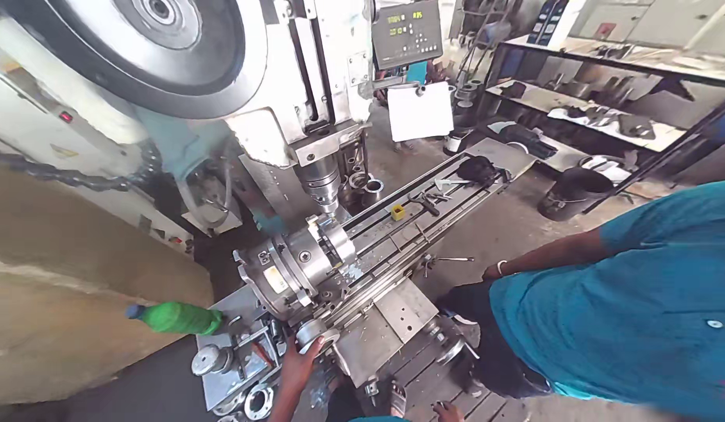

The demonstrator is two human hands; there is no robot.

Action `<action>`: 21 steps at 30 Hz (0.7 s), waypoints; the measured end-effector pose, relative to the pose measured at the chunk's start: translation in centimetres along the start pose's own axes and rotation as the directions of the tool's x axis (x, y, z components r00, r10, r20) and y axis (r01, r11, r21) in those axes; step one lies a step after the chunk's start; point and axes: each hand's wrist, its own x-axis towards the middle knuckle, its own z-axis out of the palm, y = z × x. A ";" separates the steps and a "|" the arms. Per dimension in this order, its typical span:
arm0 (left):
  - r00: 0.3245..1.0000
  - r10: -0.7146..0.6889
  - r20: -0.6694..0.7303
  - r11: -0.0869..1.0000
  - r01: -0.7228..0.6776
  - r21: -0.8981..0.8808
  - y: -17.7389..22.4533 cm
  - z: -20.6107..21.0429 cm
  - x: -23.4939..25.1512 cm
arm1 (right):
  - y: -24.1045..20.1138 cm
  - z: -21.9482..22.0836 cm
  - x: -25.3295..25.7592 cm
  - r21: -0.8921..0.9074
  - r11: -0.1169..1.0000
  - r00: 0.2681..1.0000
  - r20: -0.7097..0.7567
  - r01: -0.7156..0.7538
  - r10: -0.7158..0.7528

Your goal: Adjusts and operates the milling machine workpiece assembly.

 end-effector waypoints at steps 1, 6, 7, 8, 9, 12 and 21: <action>1.000 -0.002 -0.004 1.000 0.002 0.008 0.0 0.0 0.0 | -0.1 0.0 0.0 -0.015 1.000 1.000 0.007 0.002 -0.002; 1.000 -0.013 -0.009 1.000 0.013 0.020 0.3 0.2 -0.1 | -0.1 0.0 0.8 -0.067 0.998 1.000 0.006 0.013 -0.013; 1.000 -0.013 -0.009 1.000 0.013 0.022 0.3 0.2 -0.1 | 0.0 0.1 1.0 -0.066 0.998 1.000 0.004 0.007 -0.007; 1.000 -0.014 -0.011 1.000 0.014 0.022 0.2 0.1 -0.1 | 0.1 0.2 1.1 -0.070 0.998 1.000 0.000 0.000 0.000; 1.000 -0.014 -0.012 1.000 0.014 0.020 0.1 0.0 0.0 | 0.3 0.3 1.3 -0.080 0.997 1.000 -0.004 -0.007 0.007; 1.000 -0.023 -0.008 1.000 0.023 -0.001 0.0 0.0 0.1 | 0.0 0.3 1.1 -0.064 0.998 1.000 -0.005 -0.021 0.020; 1.000 -0.011 -0.004 1.000 0.011 -0.014 -0.1 0.0 0.1 | 0.5 0.4 1.2 -0.067 0.998 1.000 -0.012 -0.019 0.018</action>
